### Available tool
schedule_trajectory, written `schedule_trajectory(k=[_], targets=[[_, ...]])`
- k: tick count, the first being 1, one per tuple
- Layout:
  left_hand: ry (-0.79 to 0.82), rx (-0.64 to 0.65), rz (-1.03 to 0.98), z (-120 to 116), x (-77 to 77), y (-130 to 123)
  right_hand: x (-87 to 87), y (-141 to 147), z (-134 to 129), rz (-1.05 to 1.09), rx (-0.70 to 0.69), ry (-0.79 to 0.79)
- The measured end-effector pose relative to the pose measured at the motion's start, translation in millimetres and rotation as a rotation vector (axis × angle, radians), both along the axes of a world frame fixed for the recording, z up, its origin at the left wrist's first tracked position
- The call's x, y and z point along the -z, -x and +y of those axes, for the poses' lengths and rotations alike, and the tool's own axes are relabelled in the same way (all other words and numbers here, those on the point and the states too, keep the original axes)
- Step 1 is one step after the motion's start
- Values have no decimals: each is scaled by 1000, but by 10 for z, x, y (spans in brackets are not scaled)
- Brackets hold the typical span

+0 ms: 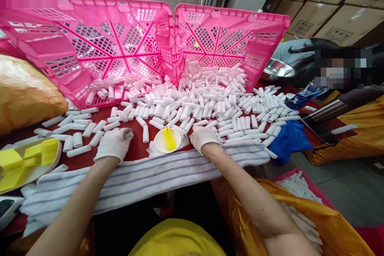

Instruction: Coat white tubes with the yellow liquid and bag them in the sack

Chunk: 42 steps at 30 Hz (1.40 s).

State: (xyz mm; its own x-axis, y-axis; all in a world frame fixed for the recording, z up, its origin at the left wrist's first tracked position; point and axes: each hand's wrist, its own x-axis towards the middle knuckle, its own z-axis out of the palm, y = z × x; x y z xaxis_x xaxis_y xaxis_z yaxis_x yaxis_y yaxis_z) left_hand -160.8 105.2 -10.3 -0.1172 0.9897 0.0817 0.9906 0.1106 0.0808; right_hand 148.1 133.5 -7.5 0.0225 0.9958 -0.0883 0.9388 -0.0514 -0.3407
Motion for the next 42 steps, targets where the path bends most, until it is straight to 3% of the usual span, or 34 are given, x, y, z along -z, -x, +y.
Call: schedule_trajectory(k=[4,7,9,10,12,15,18,22,26,28,32,35,38,42], targets=[[-78,-33,-213,-196,31,-133,-64,-209,-100,298,64,16],[-63,-139,-652,-298,84,-230,-82,-183,-236,716,-106,159],[-38,-145,-941,-345,137,-304,-12,-38,-291,1016,-205,208],[-28,-127,-1053,-366,164,-339,42,51,-303,1090,-224,171],[-4,-90,-1196,-406,206,-398,162,210,-300,1044,-234,-22],[0,-78,-1143,-466,218,-437,312,286,-267,836,-371,-317],[-11,-59,-900,-512,182,-422,400,190,-255,680,-495,-429],[29,61,-623,-510,126,-385,449,106,-288,759,-377,-311],[106,141,-371,-470,92,-384,407,172,-300,781,-375,-230],[103,106,-389,-468,88,-390,354,187,-291,745,-415,-234],[43,-4,-688,-506,123,-398,312,156,-294,697,-440,-211],[30,41,-813,-526,178,-410,383,143,-334,767,-356,-241],[15,105,-816,-526,213,-431,454,144,-378,689,-415,-319],[-25,33,-953,-527,193,-466,460,148,-421,654,-451,-302]])
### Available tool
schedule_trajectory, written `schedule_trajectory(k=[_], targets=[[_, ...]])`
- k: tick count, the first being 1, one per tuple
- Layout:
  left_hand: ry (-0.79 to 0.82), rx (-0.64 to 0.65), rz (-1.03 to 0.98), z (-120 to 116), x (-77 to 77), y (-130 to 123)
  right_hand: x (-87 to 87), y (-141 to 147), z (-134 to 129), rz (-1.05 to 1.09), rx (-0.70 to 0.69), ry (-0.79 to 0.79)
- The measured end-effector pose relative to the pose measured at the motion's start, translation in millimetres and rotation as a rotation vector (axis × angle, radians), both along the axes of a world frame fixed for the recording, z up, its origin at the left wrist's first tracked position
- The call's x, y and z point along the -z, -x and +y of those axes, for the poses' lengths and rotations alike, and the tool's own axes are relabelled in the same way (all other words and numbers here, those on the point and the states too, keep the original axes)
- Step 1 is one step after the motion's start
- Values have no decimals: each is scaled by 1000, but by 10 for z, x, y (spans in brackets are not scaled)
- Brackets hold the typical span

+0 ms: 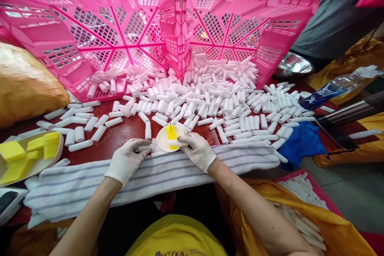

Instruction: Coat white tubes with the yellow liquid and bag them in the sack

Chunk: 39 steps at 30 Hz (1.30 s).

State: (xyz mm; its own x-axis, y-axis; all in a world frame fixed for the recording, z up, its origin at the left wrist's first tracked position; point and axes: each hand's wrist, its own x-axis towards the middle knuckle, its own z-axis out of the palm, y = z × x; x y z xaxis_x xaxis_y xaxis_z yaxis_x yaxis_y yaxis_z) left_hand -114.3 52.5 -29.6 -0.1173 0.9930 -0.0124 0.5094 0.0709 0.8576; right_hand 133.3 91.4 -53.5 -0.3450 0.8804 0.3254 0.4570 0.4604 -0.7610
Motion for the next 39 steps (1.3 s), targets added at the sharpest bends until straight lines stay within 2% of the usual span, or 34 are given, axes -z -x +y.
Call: schedule_trajectory(k=[3,5,7,11,15,17,19,22,24,27,30,32,34,36,37,39], targets=[[71,-76,-175,-2,-37,-42,3,19,-32,84,28,104],[110,-103,-247,1,-53,-71,22,33,-54,87,39,64],[121,-110,-253,2,-64,-87,45,41,-70,74,48,21],[67,-65,-189,-24,-116,-76,63,30,-93,75,105,121],[-11,-108,-262,-67,-202,-91,-41,0,-156,64,30,22],[-8,-108,-340,-77,-214,-135,-155,-5,-206,158,21,32],[10,-42,-373,-87,-202,-204,-286,2,-249,323,85,178],[4,98,-307,-117,-194,-325,-451,25,-274,526,126,434],[-25,186,-207,-150,-227,-388,-516,40,-268,558,98,525],[-77,280,-37,-199,-316,-427,-572,48,-271,484,76,556],[-33,315,70,-218,-389,-431,-637,38,-318,276,95,410],[46,294,72,-210,-406,-454,-682,35,-362,108,50,174],[139,265,27,-195,-399,-519,-696,57,-400,-56,-40,-132],[192,229,4,-195,-380,-629,-664,121,-430,-182,-50,-372],[185,195,26,-207,-369,-698,-636,167,-444,-212,-16,-420],[98,91,152,-261,-346,-853,-585,263,-475,-198,113,-341]])
